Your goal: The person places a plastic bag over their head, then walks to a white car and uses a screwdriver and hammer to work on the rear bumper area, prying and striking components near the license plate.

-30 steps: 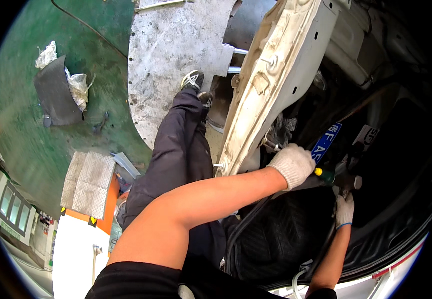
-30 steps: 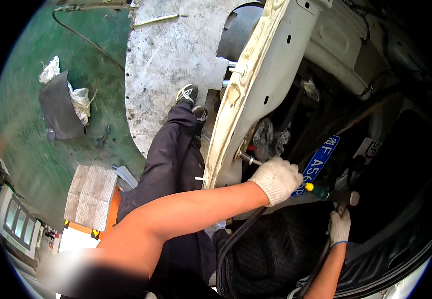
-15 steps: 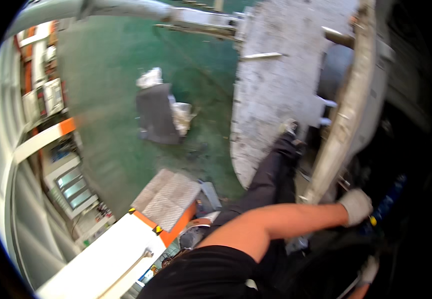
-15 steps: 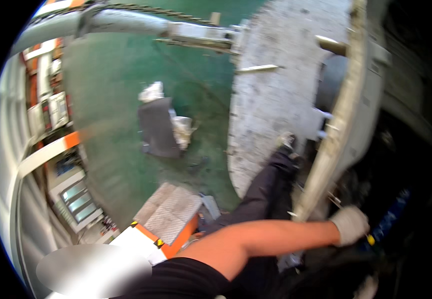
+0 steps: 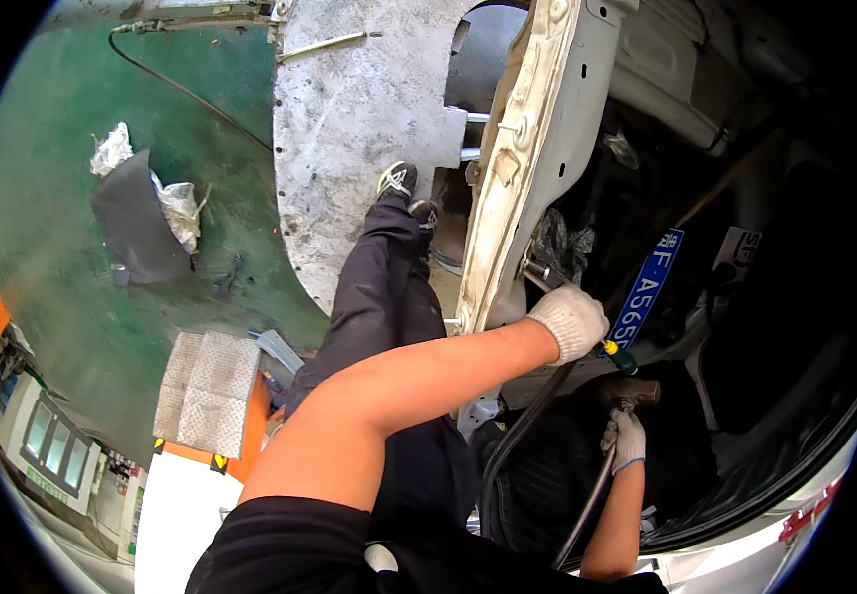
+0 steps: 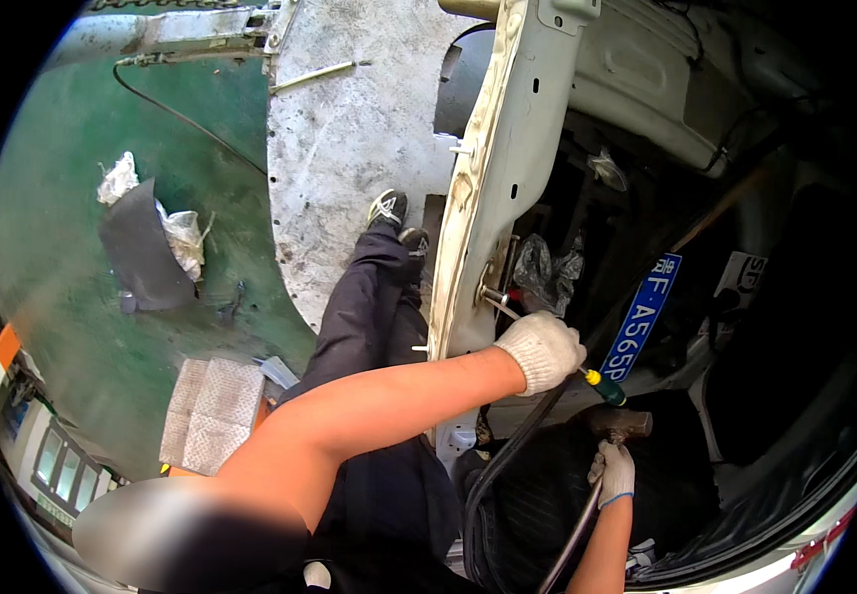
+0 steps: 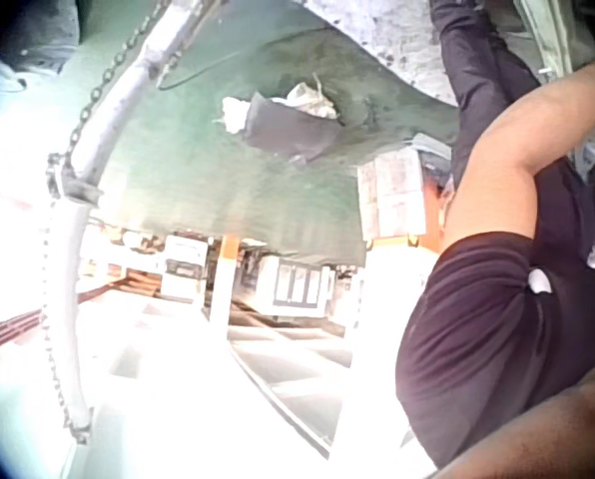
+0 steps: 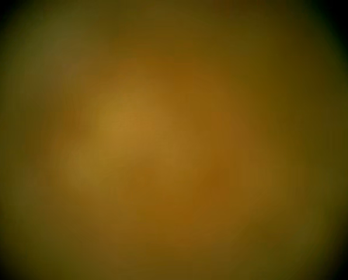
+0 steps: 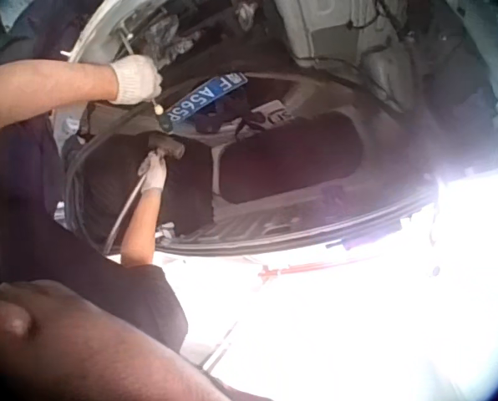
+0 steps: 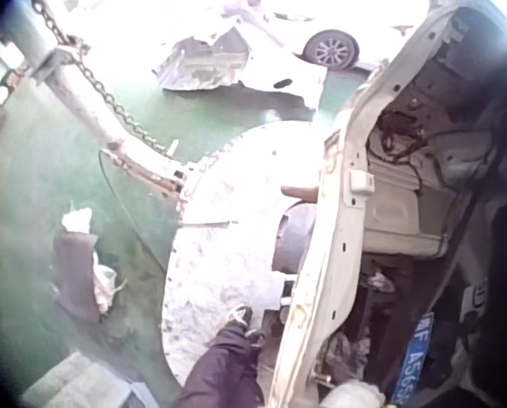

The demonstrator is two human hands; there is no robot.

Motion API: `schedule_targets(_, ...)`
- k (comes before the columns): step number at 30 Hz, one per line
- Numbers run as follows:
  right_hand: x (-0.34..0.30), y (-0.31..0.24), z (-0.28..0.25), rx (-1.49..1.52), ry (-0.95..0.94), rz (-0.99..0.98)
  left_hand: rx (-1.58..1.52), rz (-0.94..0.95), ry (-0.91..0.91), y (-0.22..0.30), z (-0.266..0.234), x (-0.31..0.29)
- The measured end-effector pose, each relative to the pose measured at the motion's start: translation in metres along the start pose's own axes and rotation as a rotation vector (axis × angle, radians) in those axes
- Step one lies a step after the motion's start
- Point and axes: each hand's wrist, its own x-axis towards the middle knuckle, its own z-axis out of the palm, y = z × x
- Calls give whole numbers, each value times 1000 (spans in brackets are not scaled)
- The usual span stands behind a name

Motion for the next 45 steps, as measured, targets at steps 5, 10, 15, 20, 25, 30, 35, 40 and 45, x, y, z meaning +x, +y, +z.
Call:
schedule_targets(5,23,8,-8,-107,10,11,7,4,-69,1,5,3)
schedule_targets(10,-12,2,15,-75,-53,-11,-4,-4,-73,5,-5,-9)
schedule_targets(15,6,23,-19,-138,81,-2,35,-35,-106,5,4,-3)
schedule_targets(20,-18,-4,22,-107,15,-96,24,-42,-72,-1,8,7)
schedule_targets(25,-2,-20,19,-332,124,-148,65,-85,-99,-3,8,12)
schedule_targets(30,53,-20,-3,-134,91,7,25,-153,-80,-4,14,18)
schedule_targets(35,66,-41,19,-216,-148,-24,20,-125,-41,-7,21,19)
schedule_targets(40,75,-39,6,-256,57,-48,17,-187,-11,-7,25,28)
schedule_targets(45,93,-53,8,-290,55,-74,3,-291,86,-4,24,42)
